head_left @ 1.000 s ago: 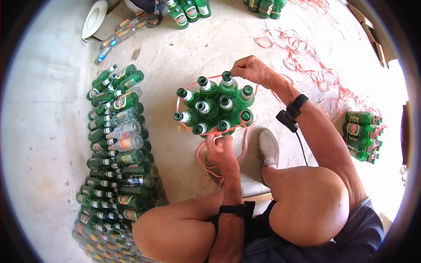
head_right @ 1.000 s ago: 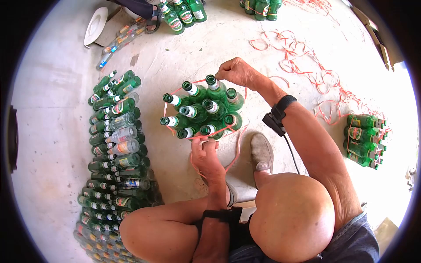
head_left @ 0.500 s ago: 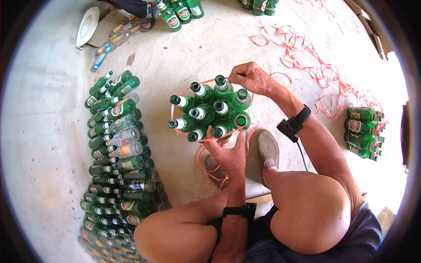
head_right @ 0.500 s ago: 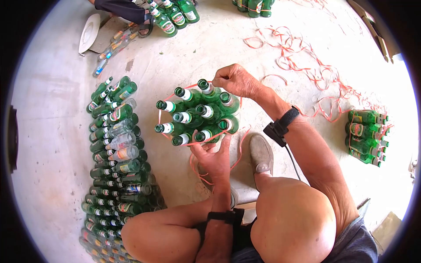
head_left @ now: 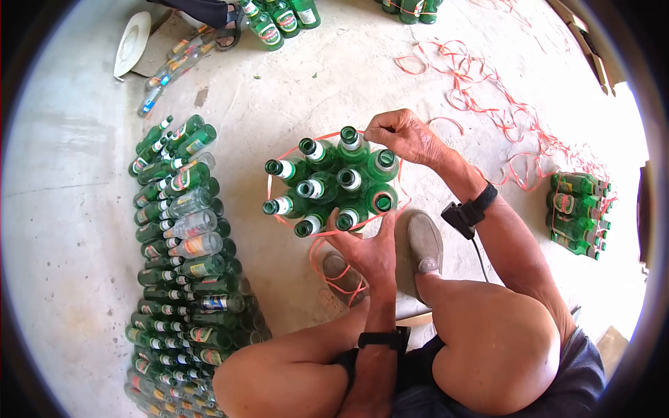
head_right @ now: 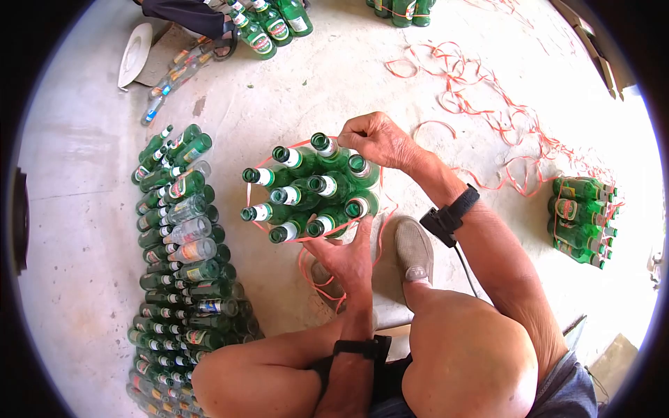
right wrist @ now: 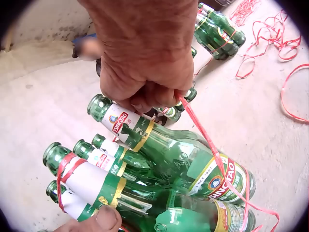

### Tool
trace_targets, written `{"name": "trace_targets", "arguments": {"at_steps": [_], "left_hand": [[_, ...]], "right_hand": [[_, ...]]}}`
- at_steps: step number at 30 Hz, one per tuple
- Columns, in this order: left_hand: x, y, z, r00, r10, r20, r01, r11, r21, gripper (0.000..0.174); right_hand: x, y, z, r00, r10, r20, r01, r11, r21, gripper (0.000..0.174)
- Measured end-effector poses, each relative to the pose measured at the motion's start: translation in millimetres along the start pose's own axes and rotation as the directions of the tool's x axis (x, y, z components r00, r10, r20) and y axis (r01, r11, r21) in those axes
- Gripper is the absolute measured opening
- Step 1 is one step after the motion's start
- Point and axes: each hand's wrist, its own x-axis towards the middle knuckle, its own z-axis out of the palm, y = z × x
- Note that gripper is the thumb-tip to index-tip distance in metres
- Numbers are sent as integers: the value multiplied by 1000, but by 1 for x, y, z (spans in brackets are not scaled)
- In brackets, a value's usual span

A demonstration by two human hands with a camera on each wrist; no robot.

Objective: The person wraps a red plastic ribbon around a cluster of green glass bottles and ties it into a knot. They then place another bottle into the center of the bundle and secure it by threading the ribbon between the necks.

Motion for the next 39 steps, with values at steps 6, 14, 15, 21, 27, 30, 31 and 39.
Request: {"name": "trace_targets", "arguments": {"at_steps": [6, 14, 15, 21, 27, 30, 31, 39], "left_hand": [[-1, 6, -4, 999, -46, 25, 46, 999, 2, 97], [0, 10, -6, 999, -42, 12, 42, 999, -2, 91], [0, 5, -6, 1000, -20, 11, 20, 1000, 12, 94], [-3, -10, -4, 1000, 24, 9, -24, 998, 57, 100], [-2, -3, -7, 999, -3, 41, 0, 998, 67, 92], [0, 8, -11, 998, -39, 41, 38, 999, 33, 91], [-2, 10, -12, 998, -53, 38, 53, 998, 17, 91], [-32, 4, -26, 992, 73, -101, -55, 983, 172, 61]], "right_hand": [[-6, -3, 8, 996, 5, -94, 4, 995, 98, 21], [-7, 4, 9, 997, 29, -66, -20, 991, 129, 21], [-8, 5, 10, 996, 31, -80, -18, 988, 153, 20], [-10, 6, 15, 993, 67, -94, -43, 970, 241, 23], [-9, 15, 14, 995, 92, -40, -78, 957, 278, 21], [-11, 8, 13, 994, 104, -35, -90, 956, 280, 21], [-12, 6, 12, 993, 116, -30, -103, 954, 281, 21], [-10, 10, 15, 992, 111, -63, -85, 943, 320, 22]]}}
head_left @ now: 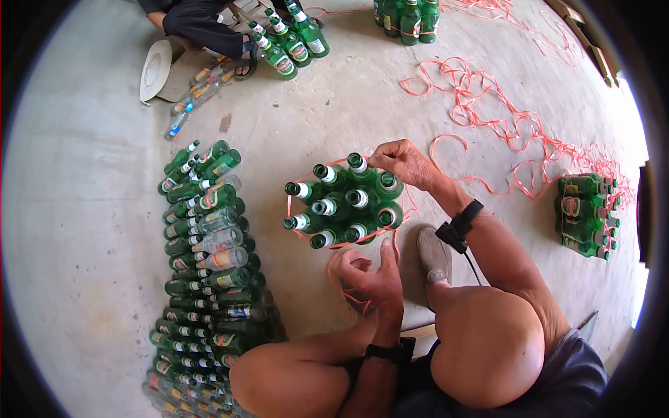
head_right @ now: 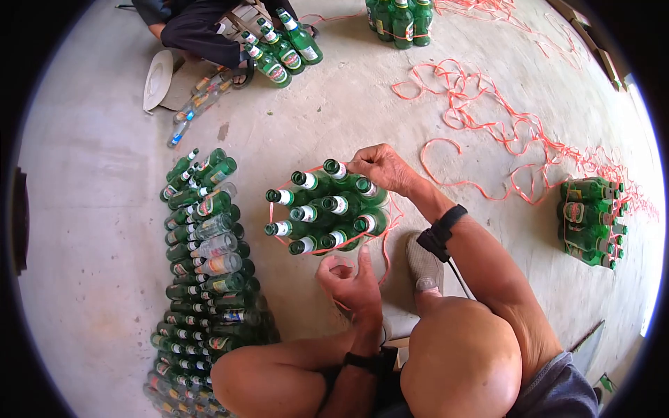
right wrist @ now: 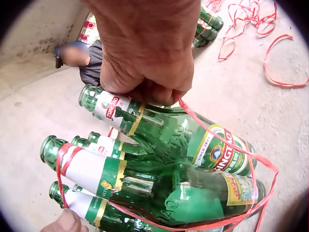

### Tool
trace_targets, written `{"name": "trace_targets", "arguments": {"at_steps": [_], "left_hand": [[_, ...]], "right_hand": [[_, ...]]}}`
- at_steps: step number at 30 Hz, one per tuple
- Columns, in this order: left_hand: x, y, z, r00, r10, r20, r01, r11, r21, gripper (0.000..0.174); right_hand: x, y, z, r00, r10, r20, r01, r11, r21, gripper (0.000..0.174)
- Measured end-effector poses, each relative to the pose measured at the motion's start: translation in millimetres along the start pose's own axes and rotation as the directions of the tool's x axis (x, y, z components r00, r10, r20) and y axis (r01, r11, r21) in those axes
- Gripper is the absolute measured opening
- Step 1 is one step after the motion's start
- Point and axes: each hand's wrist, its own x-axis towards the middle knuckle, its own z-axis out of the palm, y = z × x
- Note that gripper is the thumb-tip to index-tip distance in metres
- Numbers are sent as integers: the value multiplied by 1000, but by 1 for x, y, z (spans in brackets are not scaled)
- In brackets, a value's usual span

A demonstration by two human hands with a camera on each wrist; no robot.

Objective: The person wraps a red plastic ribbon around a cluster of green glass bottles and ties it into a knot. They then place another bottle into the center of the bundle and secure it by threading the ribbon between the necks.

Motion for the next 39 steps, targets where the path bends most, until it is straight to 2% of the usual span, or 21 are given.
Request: {"name": "trace_targets", "arguments": {"at_steps": [2, 5, 8, 9, 11, 12, 14, 16, 18, 21, 24, 25, 28, 32, 39], "left_hand": [[3, -1, -8, 995, 98, 11, -98, 994, -47, 48], [28, 50, -26, 916, 355, 188, -353, 934, -46, 39], [52, 74, -16, 908, 380, 179, -353, 921, -165, 36], [66, 82, -10, 865, 452, 218, -434, 892, -130, 39], [95, 96, 0, 760, 574, 305, -585, 809, -67, 45], [99, 92, 7, 734, 557, 390, -584, 810, -57, 49], [108, 89, 19, 680, 561, 472, -667, 741, 82, 57], [112, 79, 30, 667, 497, 555, -668, 729, 149, 64], [111, 72, 32, 663, 475, 579, -677, 710, 192, 64], [115, 83, 30, 704, 515, 489, -664, 722, 195, 55], [125, 72, 37, 664, 474, 578, -653, 744, 139, 49], [125, 69, 40, 673, 481, 562, -653, 742, 148, 47], [122, 62, 43, 691, 489, 531, -643, 752, 145, 43], [124, 62, 42, 700, 505, 505, -637, 761, 123, 38], [122, 64, 41, 718, 493, 491, -616, 778, 119, 37]], "right_hand": [[1, 5, 1, 1000, -7, -4, 7, 999, 47, 22], [5, 10, -1, 999, -33, 32, 31, 997, 73, 26], [9, 16, -3, 997, -61, 39, 59, 997, 51, 28], [8, 13, -4, 999, -28, 35, 27, 999, 29, 25], [6, 12, -3, 998, -54, 34, 53, 998, 37, 23], [6, 10, -3, 997, -70, 34, 69, 997, 41, 21], [7, 7, -8, 996, -59, 62, 59, 998, 5, 18], [6, 6, -8, 994, -94, 57, 96, 995, -41, 17], [5, 5, -7, 995, -80, 54, 80, 997, -1, 17], [10, 18, -4, 993, -111, 45, 111, 994, -1, 18], [11, 17, -8, 992, -90, 92, 95, 994, -47, 12], [12, 17, -7, 987, -139, 83, 144, 988, -58, 13], [11, 19, -9, 992, -104, 66, 109, 991, -78, 15], [10, 11, -11, 989, -131, 70, 143, 967, -213, 17], [9, 6, -11, 972, -227, 57, 234, 957, -171, 21]]}}
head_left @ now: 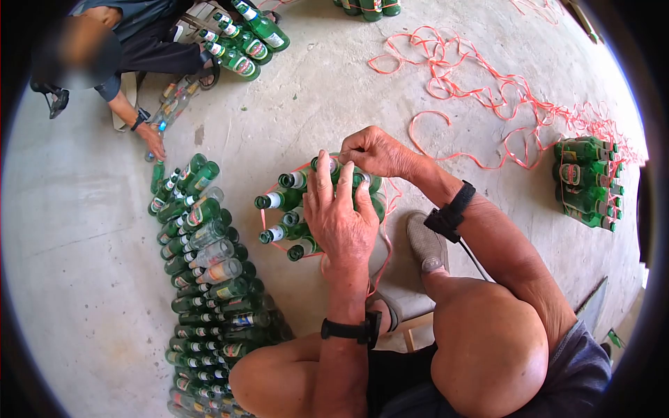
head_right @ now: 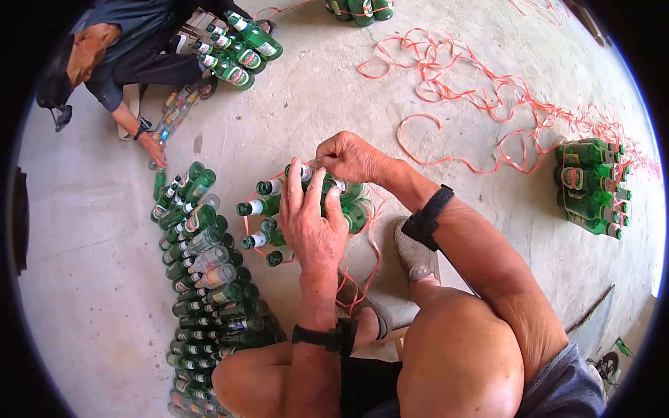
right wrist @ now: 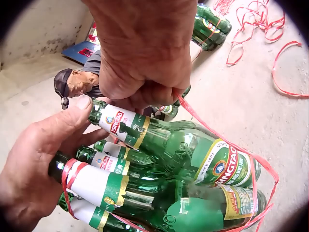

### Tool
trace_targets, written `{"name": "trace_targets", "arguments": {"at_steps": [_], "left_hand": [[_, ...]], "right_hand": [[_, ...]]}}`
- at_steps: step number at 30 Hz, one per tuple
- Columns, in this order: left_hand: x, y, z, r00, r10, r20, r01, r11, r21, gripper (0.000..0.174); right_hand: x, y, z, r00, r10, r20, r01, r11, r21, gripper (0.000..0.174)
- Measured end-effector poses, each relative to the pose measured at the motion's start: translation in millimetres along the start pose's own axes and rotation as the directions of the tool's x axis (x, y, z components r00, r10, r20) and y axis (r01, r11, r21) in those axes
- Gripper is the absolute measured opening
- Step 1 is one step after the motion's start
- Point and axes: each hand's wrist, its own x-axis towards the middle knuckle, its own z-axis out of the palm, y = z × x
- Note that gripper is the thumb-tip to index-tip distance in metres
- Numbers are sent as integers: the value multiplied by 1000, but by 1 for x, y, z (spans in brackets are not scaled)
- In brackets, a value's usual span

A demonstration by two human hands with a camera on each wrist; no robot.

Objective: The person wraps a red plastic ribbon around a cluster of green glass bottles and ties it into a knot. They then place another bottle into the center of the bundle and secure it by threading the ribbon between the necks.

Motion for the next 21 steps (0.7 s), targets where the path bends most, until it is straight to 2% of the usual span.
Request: {"name": "trace_targets", "arguments": {"at_steps": [8, 21], "left_hand": [[0, -1, 0, 1000, -8, -1, 8, 1000, -14, 35], [-1, -3, 0, 1000, -1, -13, 0, 999, -42, 32]], "right_hand": [[-4, -6, -6, 995, 70, 69, -72, 997, 24, 24], [-7, -5, -6, 998, 39, 53, -38, 999, -25, 21]]}}
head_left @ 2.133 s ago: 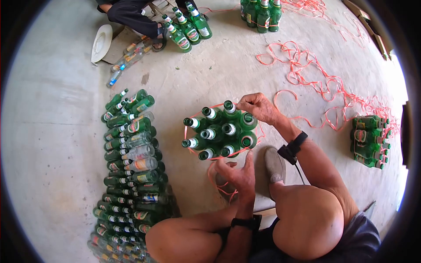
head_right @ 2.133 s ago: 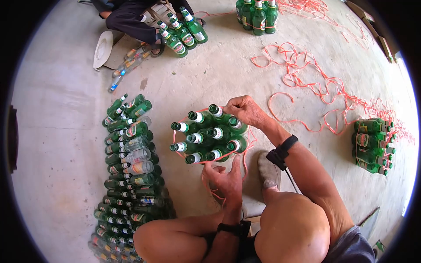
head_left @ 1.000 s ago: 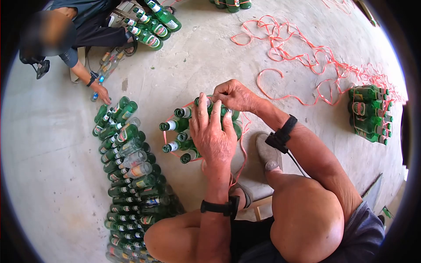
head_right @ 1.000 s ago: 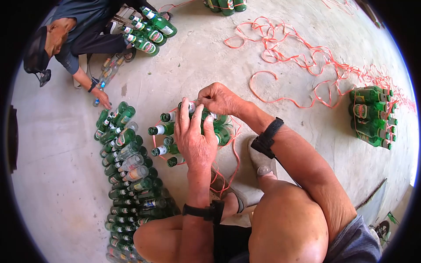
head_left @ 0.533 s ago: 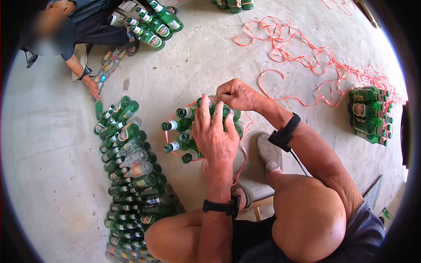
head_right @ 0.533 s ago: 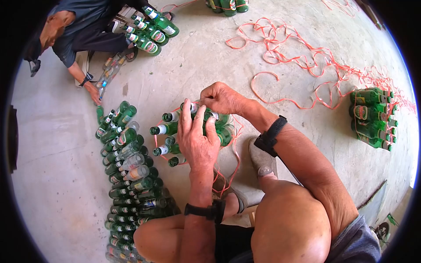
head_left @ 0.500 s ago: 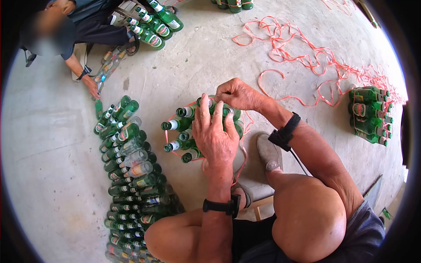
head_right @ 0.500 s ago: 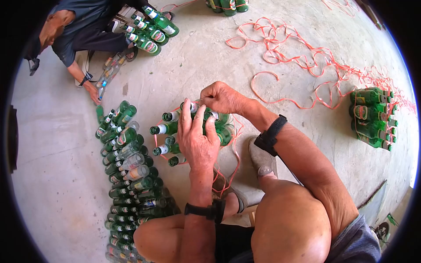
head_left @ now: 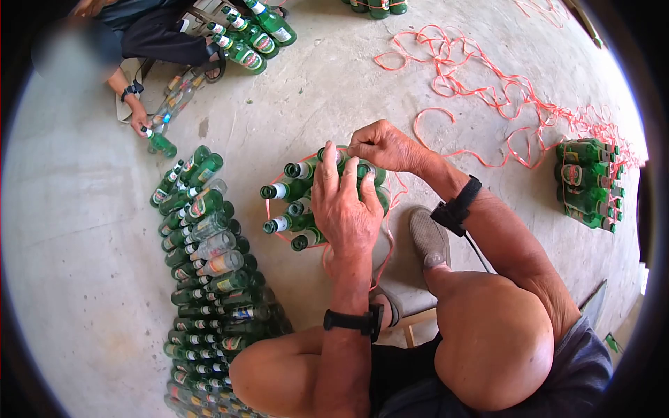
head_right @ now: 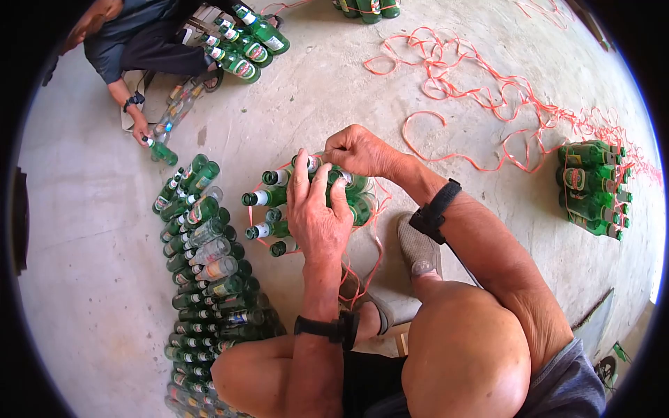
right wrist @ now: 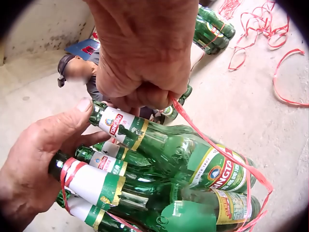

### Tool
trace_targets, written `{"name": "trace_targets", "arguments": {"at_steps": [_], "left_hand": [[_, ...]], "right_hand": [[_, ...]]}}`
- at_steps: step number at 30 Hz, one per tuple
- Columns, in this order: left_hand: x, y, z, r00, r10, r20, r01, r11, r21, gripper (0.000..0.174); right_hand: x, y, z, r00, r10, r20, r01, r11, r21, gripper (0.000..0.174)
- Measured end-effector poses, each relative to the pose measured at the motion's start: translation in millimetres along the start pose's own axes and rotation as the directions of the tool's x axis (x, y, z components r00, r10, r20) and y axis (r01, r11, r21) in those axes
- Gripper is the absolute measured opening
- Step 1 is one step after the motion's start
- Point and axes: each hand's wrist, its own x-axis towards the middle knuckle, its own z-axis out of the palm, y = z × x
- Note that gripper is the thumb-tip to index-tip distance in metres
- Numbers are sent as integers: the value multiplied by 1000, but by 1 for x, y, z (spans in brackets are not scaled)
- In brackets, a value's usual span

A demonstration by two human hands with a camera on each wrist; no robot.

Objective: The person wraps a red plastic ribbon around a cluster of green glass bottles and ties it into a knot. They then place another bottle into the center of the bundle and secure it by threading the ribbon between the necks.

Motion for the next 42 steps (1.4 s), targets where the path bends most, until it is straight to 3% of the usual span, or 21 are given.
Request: {"name": "trace_targets", "arguments": {"at_steps": [17, 26, 35, 42], "left_hand": [[-2, -4, 3, 998, 30, -52, -32, 999, -38, 32], [-2, -6, 3, 997, 42, -58, -45, 998, -39, 30], [-2, -7, 3, 997, 50, -60, -54, 997, -62, 28], [-2, -6, 3, 999, 21, -38, -23, 998, -63, 28]], "right_hand": [[-36, -16, 5, 954, -273, -121, 229, 929, -290, 14], [-63, -33, 7, 943, -295, -154, 209, 885, -416, 12], [-81, -42, 14, 959, -220, -178, 127, 896, -426, 13], [-87, -42, 21, 948, -259, -183, 156, 884, -441, 12]]}}
